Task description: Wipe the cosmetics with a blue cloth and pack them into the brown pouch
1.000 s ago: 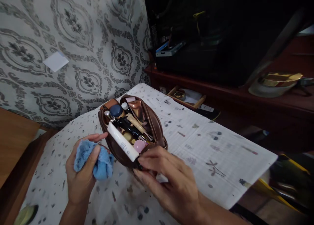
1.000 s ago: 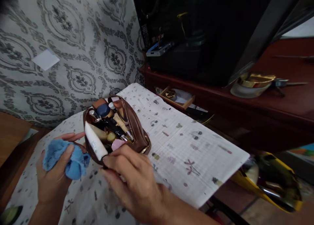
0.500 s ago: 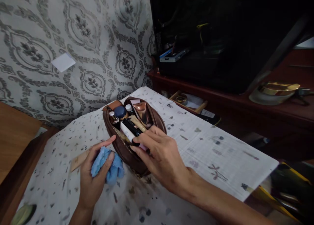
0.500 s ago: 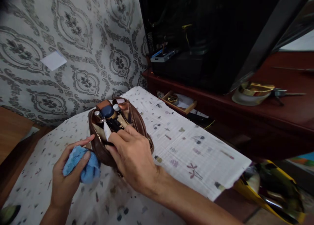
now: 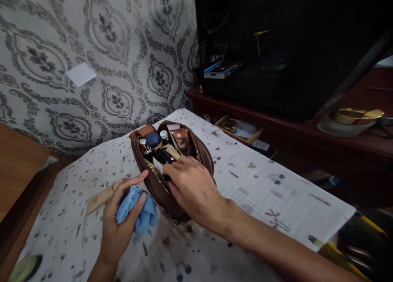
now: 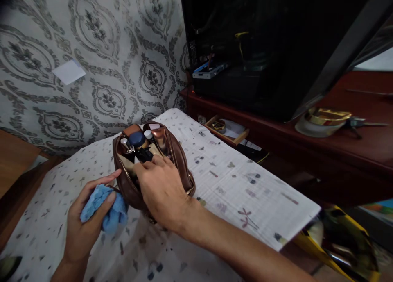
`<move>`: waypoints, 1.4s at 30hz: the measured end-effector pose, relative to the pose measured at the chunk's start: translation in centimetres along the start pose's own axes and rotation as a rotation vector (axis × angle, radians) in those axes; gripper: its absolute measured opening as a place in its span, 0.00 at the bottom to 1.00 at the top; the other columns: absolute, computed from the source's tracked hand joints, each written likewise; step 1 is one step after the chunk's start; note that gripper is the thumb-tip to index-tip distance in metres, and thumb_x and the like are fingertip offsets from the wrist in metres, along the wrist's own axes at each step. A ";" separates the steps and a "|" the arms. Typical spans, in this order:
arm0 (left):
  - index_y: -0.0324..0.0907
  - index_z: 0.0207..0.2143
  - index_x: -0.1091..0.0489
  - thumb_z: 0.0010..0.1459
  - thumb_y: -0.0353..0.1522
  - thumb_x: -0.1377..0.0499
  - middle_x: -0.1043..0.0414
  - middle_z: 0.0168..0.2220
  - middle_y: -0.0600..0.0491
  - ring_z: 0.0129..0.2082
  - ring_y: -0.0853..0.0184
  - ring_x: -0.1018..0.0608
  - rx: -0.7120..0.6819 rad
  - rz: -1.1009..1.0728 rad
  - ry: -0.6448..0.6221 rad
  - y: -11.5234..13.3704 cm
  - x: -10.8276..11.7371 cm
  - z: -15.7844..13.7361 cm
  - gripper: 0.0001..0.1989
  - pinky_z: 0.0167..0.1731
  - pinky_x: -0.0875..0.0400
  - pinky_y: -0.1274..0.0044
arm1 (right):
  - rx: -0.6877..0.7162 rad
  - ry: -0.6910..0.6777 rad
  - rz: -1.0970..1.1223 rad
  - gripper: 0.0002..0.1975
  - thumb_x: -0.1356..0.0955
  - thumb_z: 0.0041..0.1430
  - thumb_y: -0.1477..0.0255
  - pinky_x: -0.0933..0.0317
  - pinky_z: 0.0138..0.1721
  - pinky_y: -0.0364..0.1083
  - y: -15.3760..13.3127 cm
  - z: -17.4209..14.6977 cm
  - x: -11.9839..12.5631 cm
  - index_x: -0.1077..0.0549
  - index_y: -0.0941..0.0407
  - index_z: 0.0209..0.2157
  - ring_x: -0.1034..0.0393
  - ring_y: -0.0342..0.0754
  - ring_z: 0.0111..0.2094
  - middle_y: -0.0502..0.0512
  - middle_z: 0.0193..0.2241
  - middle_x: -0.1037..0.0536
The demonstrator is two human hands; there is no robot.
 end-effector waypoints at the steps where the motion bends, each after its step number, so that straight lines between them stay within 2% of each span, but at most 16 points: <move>1: 0.46 0.48 0.26 0.62 0.37 0.37 0.24 0.57 0.49 0.57 0.61 0.23 0.004 -0.005 -0.003 -0.1 0.0 0.0 0.12 0.59 0.30 0.71 | 0.000 -0.022 -0.010 0.04 0.32 0.64 0.78 0.39 0.46 0.51 0.1 0.1 -0.2 0.25 0.56 0.36 0.30 0.54 0.43 0.57 0.32 0.20; 4: 0.45 0.48 0.27 0.62 0.37 0.37 0.25 0.59 0.47 0.58 0.60 0.24 0.013 -0.023 -0.011 -0.2 0.0 0.0 0.13 0.59 0.30 0.70 | 0.017 -0.044 -0.018 0.07 0.33 0.64 0.79 0.38 0.47 0.51 0.1 0.1 -0.4 0.24 0.57 0.32 0.29 0.54 0.43 0.58 0.34 0.20; 7: 0.45 0.48 0.26 0.61 0.37 0.37 0.25 0.59 0.47 0.59 0.58 0.24 0.019 -0.028 -0.017 -0.1 0.0 0.1 0.13 0.59 0.29 0.69 | 0.030 0.012 0.055 0.11 0.35 0.67 0.79 0.37 0.45 0.50 0.4 -0.1 0.0 0.24 0.58 0.31 0.29 0.51 0.39 0.58 0.34 0.20; 10: 0.45 0.48 0.26 0.61 0.38 0.37 0.24 0.57 0.47 0.58 0.57 0.23 0.025 -0.002 -0.003 0.2 0.1 0.1 0.13 0.58 0.28 0.68 | 0.012 0.152 0.207 0.13 0.37 0.69 0.77 0.36 0.41 0.47 1.2 -0.6 1.4 0.24 0.58 0.32 0.28 0.49 0.37 0.57 0.33 0.20; 14: 0.44 0.48 0.25 0.60 0.40 0.37 0.24 0.57 0.46 0.58 0.55 0.23 0.027 0.007 0.004 0.6 0.1 0.1 0.15 0.57 0.27 0.67 | -0.002 0.392 0.372 0.10 0.35 0.68 0.77 0.38 0.36 0.44 2.3 -1.9 4.1 0.26 0.57 0.31 0.28 0.46 0.34 0.52 0.29 0.21; 18: 0.45 0.45 0.24 0.61 0.39 0.37 0.22 0.54 0.47 0.54 0.57 0.21 0.008 0.008 0.047 0.6 0.5 -0.3 0.12 0.52 0.25 0.70 | 0.024 0.531 0.393 0.16 0.34 0.67 0.76 0.44 0.28 0.42 1.8 -3.6 5.8 0.36 0.55 0.23 0.36 0.42 0.25 0.47 0.21 0.31; 22: 0.45 0.41 0.23 0.61 0.40 0.38 0.19 0.46 0.49 0.49 0.60 0.19 0.044 0.014 0.144 -0.7 2.0 -1.0 0.10 0.46 0.25 0.74 | 0.165 0.553 0.434 0.21 0.35 0.67 0.79 0.50 0.25 0.42 -0.1 -4.8 5.3 0.46 0.54 0.21 0.46 0.39 0.20 0.43 0.17 0.42; 25: 0.44 0.39 0.23 0.60 0.42 0.37 0.19 0.39 0.50 0.42 0.61 0.19 0.132 0.018 0.167 -2.8 3.1 -1.7 0.12 0.39 0.25 0.75 | 0.282 0.524 0.421 0.21 0.37 0.67 0.80 0.49 0.26 0.42 -1.5 -5.4 4.2 0.46 0.54 0.21 0.47 0.40 0.21 0.44 0.18 0.41; 28: 0.43 0.38 0.23 0.58 0.45 0.36 0.20 0.37 0.50 0.38 0.63 0.20 0.236 -0.041 0.167 -5.4 4.2 -2.8 0.15 0.37 0.26 0.77 | 0.257 0.498 0.294 0.18 0.36 0.68 0.78 0.43 0.30 0.44 -1.8 -5.2 3.4 0.40 0.54 0.23 0.40 0.43 0.25 0.48 0.21 0.33; 30: 0.42 0.39 0.23 0.57 0.46 0.35 0.21 0.38 0.50 0.38 0.64 0.21 0.331 -0.106 0.156 -7.4 4.5 -3.7 0.17 0.37 0.27 0.78 | 0.221 0.429 0.196 0.14 0.37 0.69 0.76 0.40 0.34 0.45 -1.7 -4.5 3.2 0.33 0.55 0.27 0.35 0.46 0.30 0.52 0.26 0.27; 33: 0.40 0.41 0.24 0.54 0.47 0.33 0.22 0.39 0.49 0.38 0.64 0.22 0.450 -0.187 0.143 -9.9 4.6 -5.1 0.21 0.36 0.27 0.78 | 0.195 0.255 0.076 0.14 0.38 0.69 0.76 0.39 0.36 0.46 -1.4 -2.7 2.7 0.29 0.56 0.28 0.33 0.48 0.34 0.56 0.30 0.24; 38: 0.40 0.38 0.24 0.51 0.49 0.32 0.23 0.36 0.49 0.37 0.65 0.22 0.471 -0.230 0.138 -11.3 4.3 -6.2 0.23 0.37 0.26 0.79 | 0.134 -0.211 -0.005 0.15 0.36 0.64 0.81 0.40 0.36 0.44 -0.3 0.1 -0.3 0.28 0.57 0.24 0.29 0.46 0.34 0.55 0.30 0.23; 42: 0.39 0.39 0.24 0.49 0.51 0.31 0.22 0.36 0.48 0.37 0.63 0.21 0.534 -0.243 0.127 -12.6 3.8 -6.8 0.26 0.35 0.25 0.78 | 0.098 -0.333 -0.041 0.12 0.34 0.63 0.82 0.40 0.36 0.42 0.2 1.1 -1.2 0.25 0.57 0.27 0.26 0.47 0.34 0.56 0.31 0.21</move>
Point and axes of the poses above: each hand's wrist, its own z-axis towards the middle knuckle, its own x-axis out of the back of the hand, y = z × x, the point moved 9 cm from there along z, towards the middle knuckle
